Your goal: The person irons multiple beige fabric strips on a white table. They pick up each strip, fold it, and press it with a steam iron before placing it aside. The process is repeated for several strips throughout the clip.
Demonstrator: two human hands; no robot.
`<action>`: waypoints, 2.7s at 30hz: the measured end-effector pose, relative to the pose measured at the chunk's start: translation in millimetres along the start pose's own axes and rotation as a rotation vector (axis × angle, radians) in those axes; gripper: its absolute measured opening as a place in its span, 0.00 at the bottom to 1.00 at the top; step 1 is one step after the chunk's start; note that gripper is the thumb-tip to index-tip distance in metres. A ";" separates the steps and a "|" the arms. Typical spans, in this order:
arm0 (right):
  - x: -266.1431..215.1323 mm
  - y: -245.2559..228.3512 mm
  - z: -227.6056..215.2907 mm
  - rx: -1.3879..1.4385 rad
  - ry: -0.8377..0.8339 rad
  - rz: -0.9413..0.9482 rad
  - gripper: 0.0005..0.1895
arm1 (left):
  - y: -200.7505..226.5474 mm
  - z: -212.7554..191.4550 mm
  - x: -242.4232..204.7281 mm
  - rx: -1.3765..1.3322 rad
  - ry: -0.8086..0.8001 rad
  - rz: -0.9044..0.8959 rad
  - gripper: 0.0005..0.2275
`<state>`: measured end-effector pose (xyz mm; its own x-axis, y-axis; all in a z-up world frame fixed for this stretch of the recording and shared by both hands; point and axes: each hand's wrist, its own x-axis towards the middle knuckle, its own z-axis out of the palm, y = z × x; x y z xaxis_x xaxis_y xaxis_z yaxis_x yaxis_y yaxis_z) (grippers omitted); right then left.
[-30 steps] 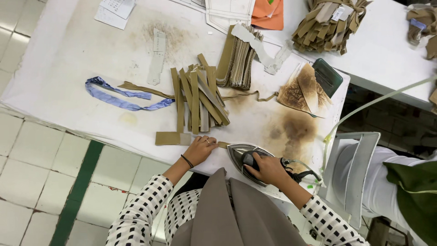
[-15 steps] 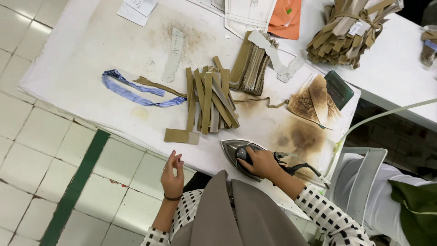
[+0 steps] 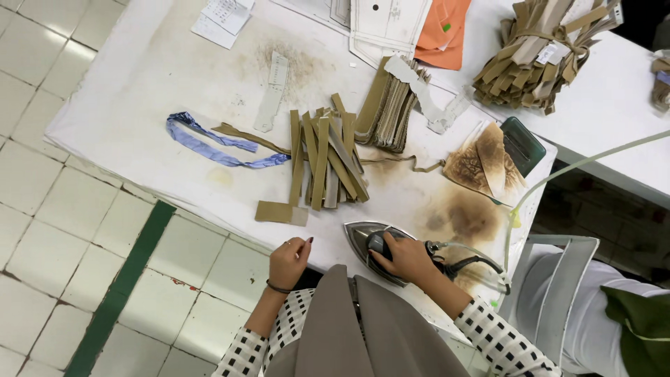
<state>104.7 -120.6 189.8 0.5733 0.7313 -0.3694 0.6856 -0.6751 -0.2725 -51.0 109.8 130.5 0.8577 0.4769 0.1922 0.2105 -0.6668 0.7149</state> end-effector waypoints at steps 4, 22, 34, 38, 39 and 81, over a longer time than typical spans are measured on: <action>-29.1 24.3 -4.1 0.014 0.013 0.124 0.27 | 14.8 18.9 20.4 -0.059 -0.110 0.133 0.05; -22.1 248.7 -89.1 0.163 0.399 0.910 0.34 | 47.8 161.9 36.0 0.141 -0.821 0.631 0.19; 63.9 317.5 -84.0 0.216 0.343 0.821 0.38 | 50.1 178.8 38.3 0.100 -1.042 0.377 0.07; 42.3 229.7 -117.2 0.030 0.503 0.714 0.32 | 104.7 91.4 81.8 -0.330 -1.126 -0.005 0.10; 34.3 197.9 -128.5 -0.059 0.657 0.584 0.30 | 117.7 66.8 94.2 -0.442 -1.059 -0.116 0.12; 124.2 -113.4 100.8 0.134 0.822 -0.425 0.23 | -18.0 -33.6 17.2 -0.268 0.150 -0.176 0.03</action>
<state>52.9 37.0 85.3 0.4587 0.7239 0.5153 0.8825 -0.3031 -0.3597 -55.8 149.2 143.5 0.7365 0.6633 0.1330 0.2011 -0.4025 0.8931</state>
